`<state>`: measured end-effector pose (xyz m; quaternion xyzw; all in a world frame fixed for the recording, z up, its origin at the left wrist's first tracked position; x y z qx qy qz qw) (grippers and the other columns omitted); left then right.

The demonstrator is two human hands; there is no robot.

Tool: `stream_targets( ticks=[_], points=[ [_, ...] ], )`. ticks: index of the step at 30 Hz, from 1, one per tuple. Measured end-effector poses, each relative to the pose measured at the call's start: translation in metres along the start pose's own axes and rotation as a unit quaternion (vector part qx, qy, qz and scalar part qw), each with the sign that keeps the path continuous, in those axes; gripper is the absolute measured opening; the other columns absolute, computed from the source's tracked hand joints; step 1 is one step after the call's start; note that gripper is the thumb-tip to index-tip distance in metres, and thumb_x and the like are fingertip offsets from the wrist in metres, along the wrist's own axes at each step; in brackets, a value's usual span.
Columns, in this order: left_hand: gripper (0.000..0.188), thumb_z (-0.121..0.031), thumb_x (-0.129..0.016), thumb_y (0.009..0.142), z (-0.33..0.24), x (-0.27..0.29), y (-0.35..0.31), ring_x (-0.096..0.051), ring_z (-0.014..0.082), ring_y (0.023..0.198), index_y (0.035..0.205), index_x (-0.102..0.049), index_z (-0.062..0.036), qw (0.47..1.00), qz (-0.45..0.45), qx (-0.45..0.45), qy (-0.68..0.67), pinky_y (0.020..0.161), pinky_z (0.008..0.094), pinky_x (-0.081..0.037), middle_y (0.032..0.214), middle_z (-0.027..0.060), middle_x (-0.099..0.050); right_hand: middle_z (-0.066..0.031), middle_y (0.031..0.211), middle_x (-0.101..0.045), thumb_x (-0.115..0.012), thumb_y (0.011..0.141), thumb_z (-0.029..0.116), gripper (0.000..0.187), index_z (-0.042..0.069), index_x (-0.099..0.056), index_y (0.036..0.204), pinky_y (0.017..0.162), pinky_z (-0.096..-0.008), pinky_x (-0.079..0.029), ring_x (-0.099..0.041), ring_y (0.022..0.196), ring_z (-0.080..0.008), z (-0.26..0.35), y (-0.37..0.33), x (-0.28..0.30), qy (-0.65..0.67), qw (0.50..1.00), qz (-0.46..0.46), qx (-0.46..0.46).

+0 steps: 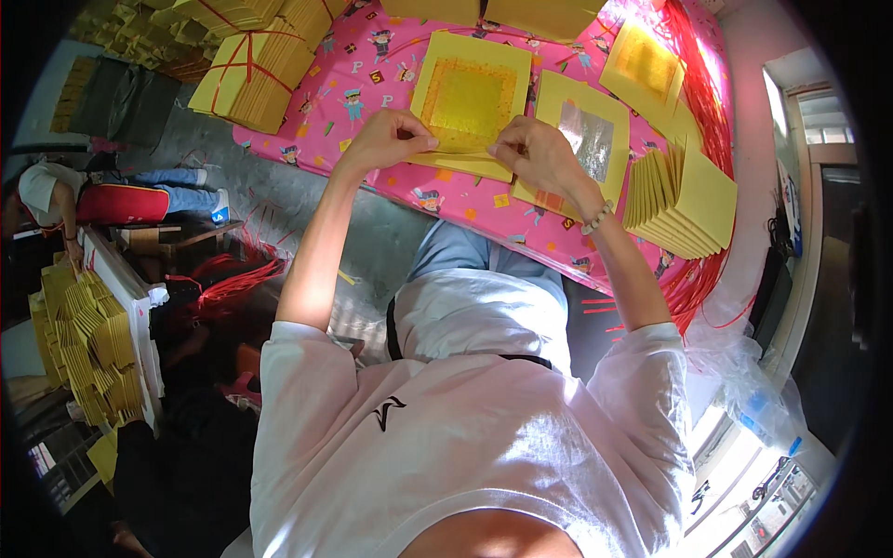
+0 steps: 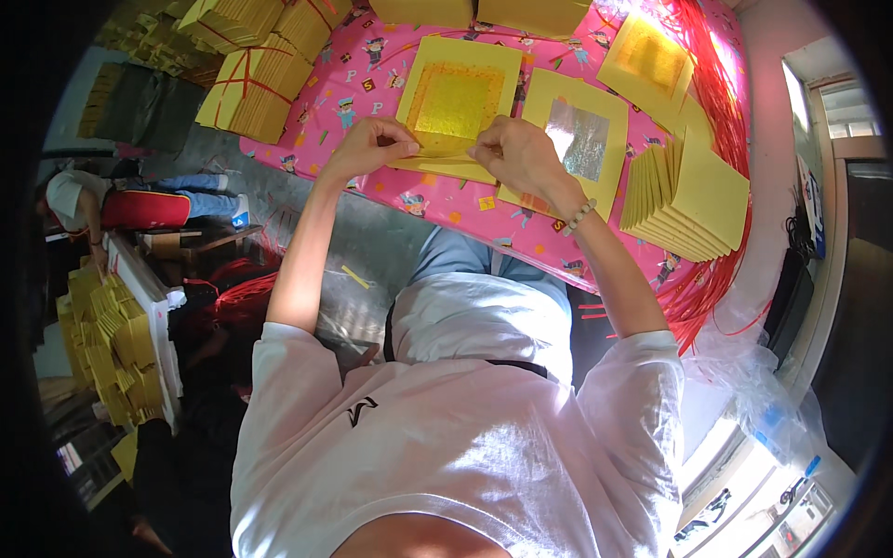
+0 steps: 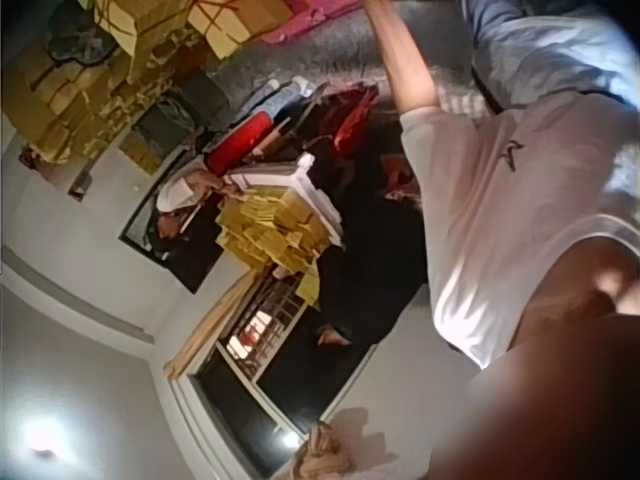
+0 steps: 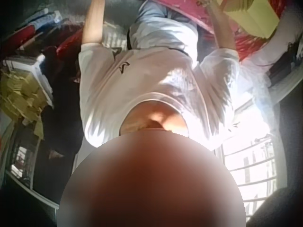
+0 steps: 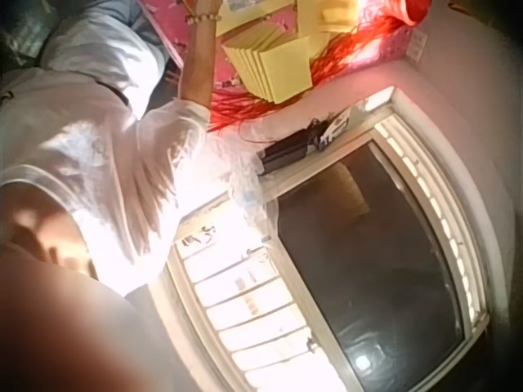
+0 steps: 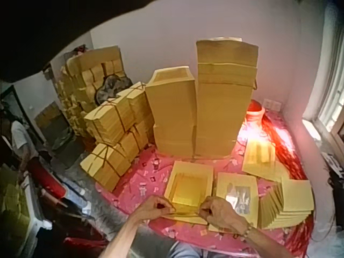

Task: Inspecting and sorting sheets of joss paper with foil centers for quality.

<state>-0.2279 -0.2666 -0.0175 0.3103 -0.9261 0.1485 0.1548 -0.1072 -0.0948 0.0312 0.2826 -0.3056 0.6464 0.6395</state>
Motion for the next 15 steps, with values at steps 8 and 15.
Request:
stream_targets(
  ticks=[8,15],
  points=[
    [0.018,-0.016,-0.073,0.076,0.0004,-0.0006,-0.001,-0.06,0.0096,0.066,0.079,-0.07,0.0011,1.0,-0.003,-0.014,0.0,0.06,0.0247,-0.047,0.072,0.0052,-0.066,-0.0122,0.083,-0.061,-0.063,0.082,0.027,0.025,0.002,-0.067,0.076,0.069,-0.0375,-0.048,-0.06,0.076,-0.0289,0.0003,-0.002,-0.0007,0.011,1.0,-0.01,-0.025],
    [0.019,-0.017,-0.072,0.077,0.0024,-0.0025,0.0001,-0.058,0.0084,0.064,0.08,-0.069,0.002,1.0,0.001,-0.001,0.003,0.058,0.0243,-0.046,0.07,0.0043,-0.065,-0.0129,0.08,-0.061,-0.064,0.079,0.028,0.025,0.003,-0.068,0.077,0.07,-0.0377,-0.049,-0.06,0.076,-0.029,0.0032,-0.0038,0.0004,-0.017,0.999,-0.03,0.003]
  ],
)
Point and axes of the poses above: each hand's wrist, its own y-axis towards the middle knuckle, its own x-axis out of the back of the hand, z = x × y, the point moved 7 cm from there along y, towards the middle knuckle
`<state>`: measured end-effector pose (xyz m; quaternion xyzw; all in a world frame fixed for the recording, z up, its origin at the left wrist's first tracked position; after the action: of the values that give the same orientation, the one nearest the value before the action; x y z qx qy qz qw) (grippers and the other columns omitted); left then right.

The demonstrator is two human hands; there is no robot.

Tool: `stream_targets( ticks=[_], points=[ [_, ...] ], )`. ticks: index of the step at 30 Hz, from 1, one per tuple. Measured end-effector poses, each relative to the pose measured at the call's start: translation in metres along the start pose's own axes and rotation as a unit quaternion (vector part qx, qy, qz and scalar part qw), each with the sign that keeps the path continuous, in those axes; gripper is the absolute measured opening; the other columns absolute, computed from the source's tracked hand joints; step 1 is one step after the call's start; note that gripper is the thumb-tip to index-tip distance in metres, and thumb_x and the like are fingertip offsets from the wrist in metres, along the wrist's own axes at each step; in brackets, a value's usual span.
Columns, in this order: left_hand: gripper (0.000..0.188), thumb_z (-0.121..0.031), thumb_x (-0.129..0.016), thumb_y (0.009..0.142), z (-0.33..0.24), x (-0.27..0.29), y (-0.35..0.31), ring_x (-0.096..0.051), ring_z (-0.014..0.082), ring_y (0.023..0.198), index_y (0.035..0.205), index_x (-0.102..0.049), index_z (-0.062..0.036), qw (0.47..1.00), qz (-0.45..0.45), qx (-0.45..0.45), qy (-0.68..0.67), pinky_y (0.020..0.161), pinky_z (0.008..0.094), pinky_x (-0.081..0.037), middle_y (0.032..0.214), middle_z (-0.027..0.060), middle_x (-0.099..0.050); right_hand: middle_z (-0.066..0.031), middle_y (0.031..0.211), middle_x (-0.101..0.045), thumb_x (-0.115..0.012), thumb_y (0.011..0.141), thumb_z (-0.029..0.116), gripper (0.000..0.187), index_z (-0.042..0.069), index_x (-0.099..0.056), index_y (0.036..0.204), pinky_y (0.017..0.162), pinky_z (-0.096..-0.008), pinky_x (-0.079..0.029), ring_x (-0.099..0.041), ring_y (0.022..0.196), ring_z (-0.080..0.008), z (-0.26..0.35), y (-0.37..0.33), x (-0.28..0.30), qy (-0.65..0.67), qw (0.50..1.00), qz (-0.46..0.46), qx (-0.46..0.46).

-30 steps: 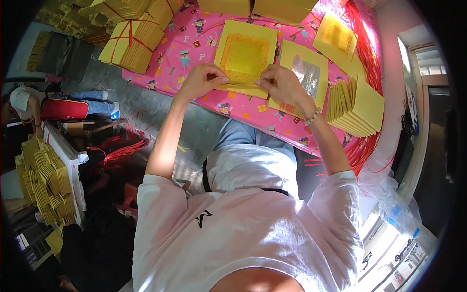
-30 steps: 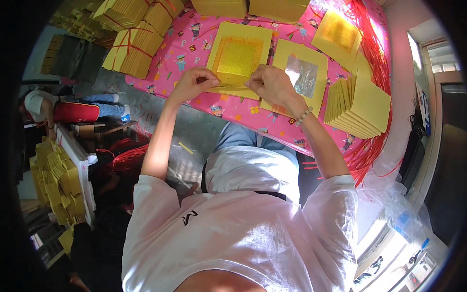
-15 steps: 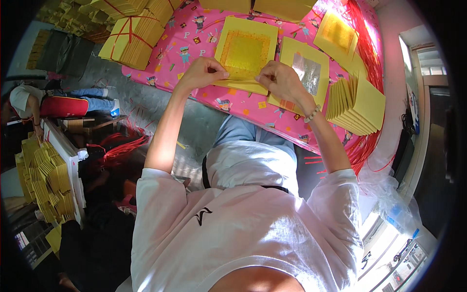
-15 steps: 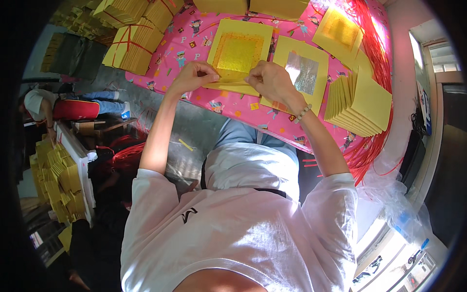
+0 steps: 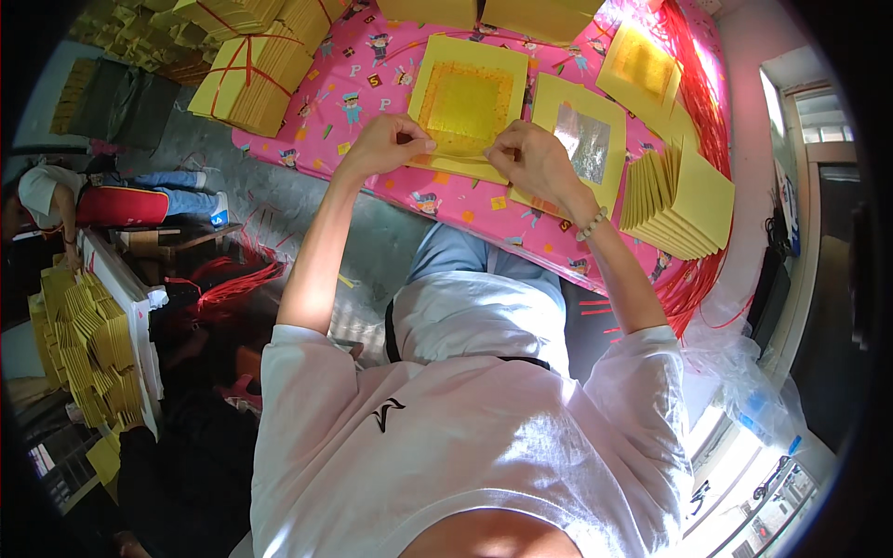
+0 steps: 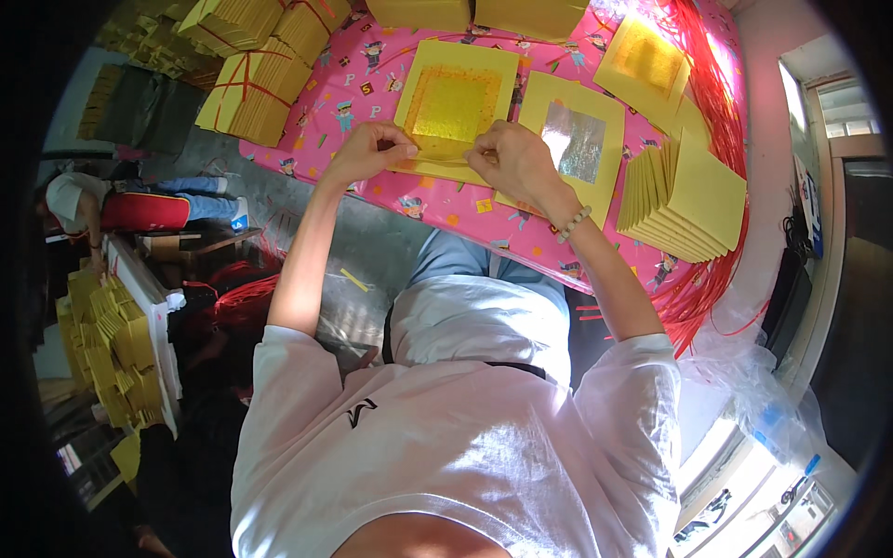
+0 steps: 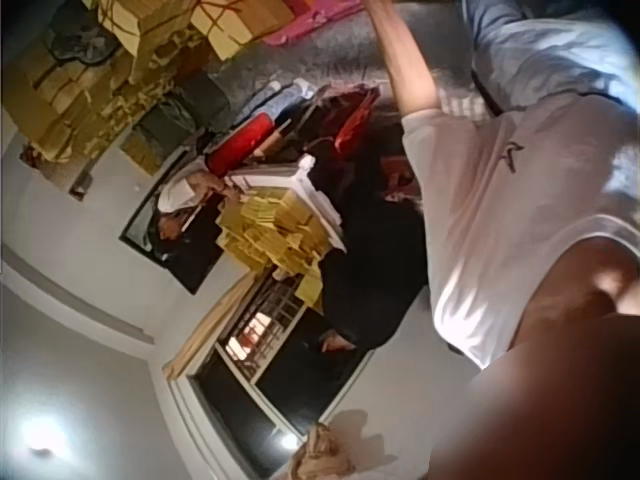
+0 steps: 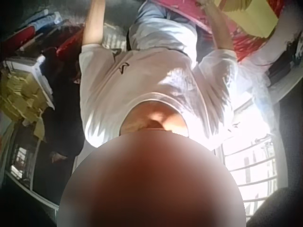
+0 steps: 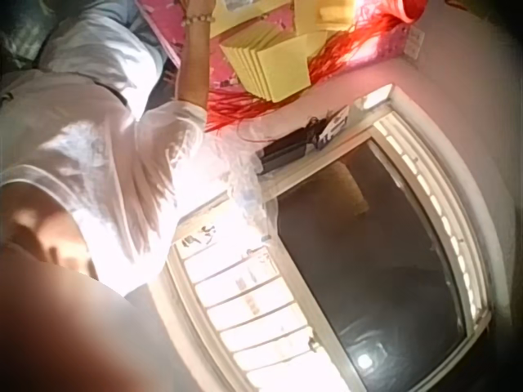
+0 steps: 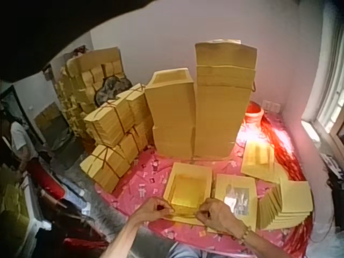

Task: Inspecting and sorting sheets of joss paper with foil centers for quality.

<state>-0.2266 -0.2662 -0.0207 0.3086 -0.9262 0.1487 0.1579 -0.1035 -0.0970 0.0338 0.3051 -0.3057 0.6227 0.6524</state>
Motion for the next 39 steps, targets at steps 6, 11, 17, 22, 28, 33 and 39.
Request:
stream_targets(
  ticks=[6,11,17,22,28,33,39],
  points=[
    [0.019,-0.017,-0.07,0.078,0.002,0.0,0.0,-0.057,0.0078,0.061,0.079,-0.068,0.0019,1.0,0.002,-0.002,-0.005,0.056,0.0246,-0.045,0.068,0.0038,-0.064,-0.01,0.08,-0.06,-0.065,0.08,0.024,0.019,0.005,-0.066,0.084,0.066,-0.0366,-0.049,-0.06,0.074,-0.027,0.021,-0.009,0.002,-0.095,0.987,-0.057,0.114],
    [0.017,-0.017,-0.072,0.075,-0.034,-0.008,-0.012,-0.06,0.0144,0.067,0.079,-0.066,-0.0013,0.995,0.036,-0.013,0.092,0.061,0.0285,-0.046,0.073,0.006,-0.064,-0.0078,0.075,-0.057,-0.062,0.081,0.023,0.017,0.007,-0.064,0.077,0.067,-0.0377,-0.05,-0.061,0.075,-0.0244,0.03,-0.007,0.002,-0.172,0.978,-0.047,0.112],
    [0.024,-0.015,-0.069,0.073,-0.095,-0.03,-0.018,-0.055,0.0298,0.091,0.093,-0.06,-0.0056,0.926,-0.081,-0.192,0.313,0.076,0.0399,-0.046,0.089,0.0091,-0.058,-0.0077,0.083,-0.06,-0.063,0.08,0.023,0.016,0.007,-0.065,0.081,0.069,-0.0382,-0.049,-0.06,0.08,-0.0259,0.043,-0.002,0.019,-0.196,0.97,-0.069,0.128],
    [0.021,-0.006,-0.061,0.077,-0.094,-0.016,-0.017,-0.056,0.032,0.088,0.098,-0.059,-0.0052,0.905,-0.167,-0.242,0.309,0.075,0.0408,-0.047,0.089,0.0118,-0.059,-0.016,0.115,-0.05,-0.072,0.074,0.019,0.052,0.005,-0.052,0.12,0.085,-0.0378,-0.048,-0.053,0.106,-0.0306,0.05,-0.014,0.061,-0.021,0.954,-0.28,0.102],
    [0.02,-0.006,-0.058,0.086,-0.08,0.006,-0.03,-0.062,0.0191,0.086,0.106,-0.059,-0.0029,0.948,-0.229,-0.221,-0.005,0.076,0.0299,-0.049,0.095,0.0075,-0.065,-0.02,0.136,-0.036,-0.082,0.068,0.031,0.098,-0.003,-0.023,0.138,0.101,-0.0424,-0.038,-0.04,0.124,-0.0299,-0.02,0.011,0.025,0.301,0.935,-0.186,-0.018],
    [0.023,-0.008,-0.059,0.089,-0.068,-0.006,-0.032,-0.059,0.0085,0.093,0.11,-0.059,-0.0008,0.95,-0.103,-0.177,-0.237,0.08,0.0242,-0.048,0.103,0.0036,-0.065,-0.0192,0.139,-0.034,-0.085,0.063,0.029,0.105,-0.002,-0.02,0.14,0.104,-0.0399,-0.034,-0.036,0.129,-0.028,-0.004,0.015,0.022,0.32,0.929,-0.173,0.074],
    [0.026,-0.006,-0.059,0.089,-0.035,-0.025,-0.016,-0.059,0.0099,0.094,0.113,-0.056,-0.0007,0.944,-0.06,-0.113,-0.304,0.083,0.0257,-0.048,0.104,0.0037,-0.064,-0.0134,0.129,-0.048,-0.082,0.068,0.02,0.09,0.002,-0.027,0.138,0.102,-0.0338,-0.037,-0.046,0.121,-0.0215,0.014,0.012,0.008,0.38,0.92,-0.077,0.059]
  ],
)
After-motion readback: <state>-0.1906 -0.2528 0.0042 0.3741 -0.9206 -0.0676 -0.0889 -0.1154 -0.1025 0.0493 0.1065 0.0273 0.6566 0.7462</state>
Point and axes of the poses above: each hand's wrist, its own y-axis towards the middle knuckle, its own x-axis out of the back of the hand, z = x × y, the point moved 7 cm from there along y, towards the middle knuckle
